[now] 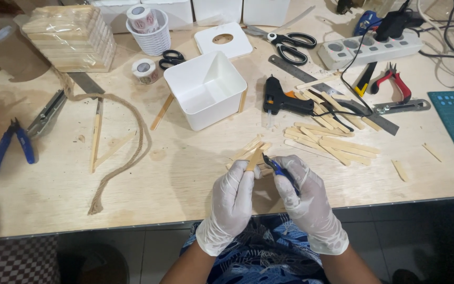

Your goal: The person is cutting popsicle sticks with pliers and gluing them onto a white plastic container using a hot glue gun to build a decorative structure.

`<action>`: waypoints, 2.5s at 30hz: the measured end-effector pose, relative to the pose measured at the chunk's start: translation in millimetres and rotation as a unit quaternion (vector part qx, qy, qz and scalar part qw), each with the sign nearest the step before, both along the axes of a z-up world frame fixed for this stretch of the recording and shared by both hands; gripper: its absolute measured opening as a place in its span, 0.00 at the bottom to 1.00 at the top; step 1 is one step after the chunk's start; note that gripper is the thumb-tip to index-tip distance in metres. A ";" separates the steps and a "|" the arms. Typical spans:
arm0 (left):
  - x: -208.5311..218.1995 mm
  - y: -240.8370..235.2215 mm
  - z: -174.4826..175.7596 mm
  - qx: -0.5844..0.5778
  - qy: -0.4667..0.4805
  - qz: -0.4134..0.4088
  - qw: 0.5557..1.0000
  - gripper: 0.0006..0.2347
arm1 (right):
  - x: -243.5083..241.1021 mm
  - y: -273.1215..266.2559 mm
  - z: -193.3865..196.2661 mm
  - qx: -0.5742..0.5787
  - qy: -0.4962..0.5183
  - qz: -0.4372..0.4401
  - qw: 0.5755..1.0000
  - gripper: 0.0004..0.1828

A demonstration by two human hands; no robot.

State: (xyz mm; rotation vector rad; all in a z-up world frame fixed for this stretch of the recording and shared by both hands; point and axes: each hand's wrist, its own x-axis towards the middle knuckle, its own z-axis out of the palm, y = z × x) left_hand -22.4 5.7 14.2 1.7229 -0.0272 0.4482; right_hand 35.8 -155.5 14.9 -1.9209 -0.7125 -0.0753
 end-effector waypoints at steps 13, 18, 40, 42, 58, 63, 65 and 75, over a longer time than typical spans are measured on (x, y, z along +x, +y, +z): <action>-0.2 0.2 1.2 -0.008 -0.008 -0.004 1.000 0.08 | 0.6 1.5 -1.0 -0.011 -0.035 -0.002 0.999 0.24; -0.2 0.2 2.6 0.004 -0.034 -0.006 0.999 0.09 | 2.9 0.4 -9.8 -0.024 -0.052 -0.008 0.998 0.20; -3.0 -0.4 -5.4 -0.048 -0.046 -0.029 0.997 0.09 | 2.5 3.3 -44.6 -0.062 -0.202 -0.102 0.972 0.08; -3.4 -0.4 -4.5 -0.047 -0.056 -0.026 0.997 0.09 | -0.1 3.4 -41.2 -0.093 -0.180 -0.100 0.974 0.15; -8.5 1.3 3.3 -0.014 -0.076 -0.004 0.997 0.09 | -9.5 1.1 15.3 -0.056 -0.024 0.040 0.997 0.28; -7.5 1.1 -0.2 -0.021 -0.067 -0.003 0.998 0.09 | -2.4 0.6 -20.1 -0.078 -0.106 -0.048 0.990 0.24; -7.8 1.3 -0.8 -0.014 -0.072 -0.002 0.997 0.09 | 4.3 -1.0 -37.1 -0.076 -0.118 -0.057 0.988 0.25; -6.5 4.0 3.0 0.028 -0.136 -0.033 0.990 0.09 | 11.7 7.8 -44.2 -0.026 -0.248 -0.054 0.967 0.19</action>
